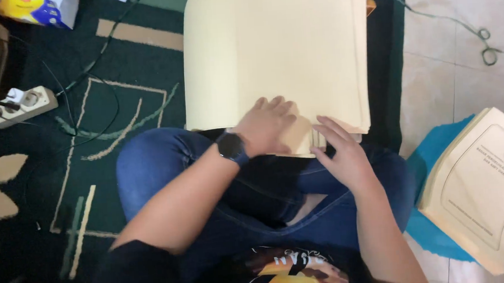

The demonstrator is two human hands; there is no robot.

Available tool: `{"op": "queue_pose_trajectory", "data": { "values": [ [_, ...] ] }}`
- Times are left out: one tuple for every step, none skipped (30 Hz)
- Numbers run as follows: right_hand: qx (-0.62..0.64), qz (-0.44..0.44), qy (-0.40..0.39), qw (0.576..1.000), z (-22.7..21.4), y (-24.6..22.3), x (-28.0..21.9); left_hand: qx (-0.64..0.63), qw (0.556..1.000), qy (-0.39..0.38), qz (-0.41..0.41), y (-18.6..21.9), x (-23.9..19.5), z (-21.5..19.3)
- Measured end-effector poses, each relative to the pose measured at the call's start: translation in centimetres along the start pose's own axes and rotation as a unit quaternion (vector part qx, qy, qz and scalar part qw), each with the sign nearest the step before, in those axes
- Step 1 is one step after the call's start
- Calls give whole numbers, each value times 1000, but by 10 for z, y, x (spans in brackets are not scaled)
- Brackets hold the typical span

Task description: Assembling and stacking paper folders by folding the pre-cut flaps.

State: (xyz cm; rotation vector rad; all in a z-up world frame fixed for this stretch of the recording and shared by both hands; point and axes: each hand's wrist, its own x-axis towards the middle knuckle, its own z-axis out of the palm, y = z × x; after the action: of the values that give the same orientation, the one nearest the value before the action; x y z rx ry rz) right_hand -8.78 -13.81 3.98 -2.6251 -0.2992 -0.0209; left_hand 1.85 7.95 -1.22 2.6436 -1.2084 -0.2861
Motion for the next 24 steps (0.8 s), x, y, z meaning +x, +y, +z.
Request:
{"op": "queue_pose_trajectory", "data": {
  "values": [
    [-2,8,-3,1000,5,-6,10,-6,1000,-3,5,2,-3,-6],
    [-8,18,-54,998,6,-10,19,13,999,-44,-12,7,-5,-11],
    [-13,29,-105,994,8,-14,27,32,996,-84,-28,13,-7,-18],
    [-19,31,-111,993,5,-20,32,24,996,-82,-28,10,-6,-14],
    [-20,62,-148,987,2,-27,37,22,996,-86,-19,8,-6,-10],
    [-23,87,-181,979,0,-34,45,25,996,-87,-14,4,-5,-8],
    [-29,83,-183,979,-2,-36,51,21,996,-81,-17,-3,-5,-10],
    [-25,100,-190,976,-3,-38,53,-4,997,-81,-9,-8,-6,-10],
    [-22,116,-198,973,-4,-40,54,-29,996,-80,-1,-12,-7,-10],
    [-26,115,-203,972,-6,-41,56,-35,996,-78,-4,-15,-6,-8],
    [-4,117,-206,972,-8,-43,56,-36,997,-69,0,-18,-7,-5],
    [18,112,-212,971,-9,-46,61,-36,998,-57,-5,-23,-9,-3],
    [13,103,-221,970,-8,-42,58,-42,998,-52,-16,-22,-12,-4],
    [13,109,-219,970,-6,-39,57,-52,998,-32,-2,-24,-17,-6],
    [13,114,-218,969,-6,-35,57,-60,998,-12,13,-25,-21,-9],
    [11,106,-222,969,-4,-32,57,-61,998,-7,4,-26,-19,-6],
    [28,135,-197,971,-3,-29,56,-103,995,14,-6,-27,-16,-4],
    [46,161,-174,970,2,-26,57,-143,989,35,-18,-30,-15,-1],
    [46,150,-179,971,8,-12,55,-142,989,40,-29,-32,-9,0],
    [27,172,-123,977,15,3,54,-96,991,72,-55,-36,-1,-1],
    [10,193,-67,979,22,19,55,-50,990,104,-82,-41,9,-3],
    [13,189,-64,980,29,7,55,-45,990,106,-84,-40,3,-11],
    [33,179,-17,983,36,-4,56,-30,990,69,-123,-41,-2,-18],
    [52,172,32,983,42,-13,56,-15,987,32,-158,-40,-4,-25]
  ]
}}
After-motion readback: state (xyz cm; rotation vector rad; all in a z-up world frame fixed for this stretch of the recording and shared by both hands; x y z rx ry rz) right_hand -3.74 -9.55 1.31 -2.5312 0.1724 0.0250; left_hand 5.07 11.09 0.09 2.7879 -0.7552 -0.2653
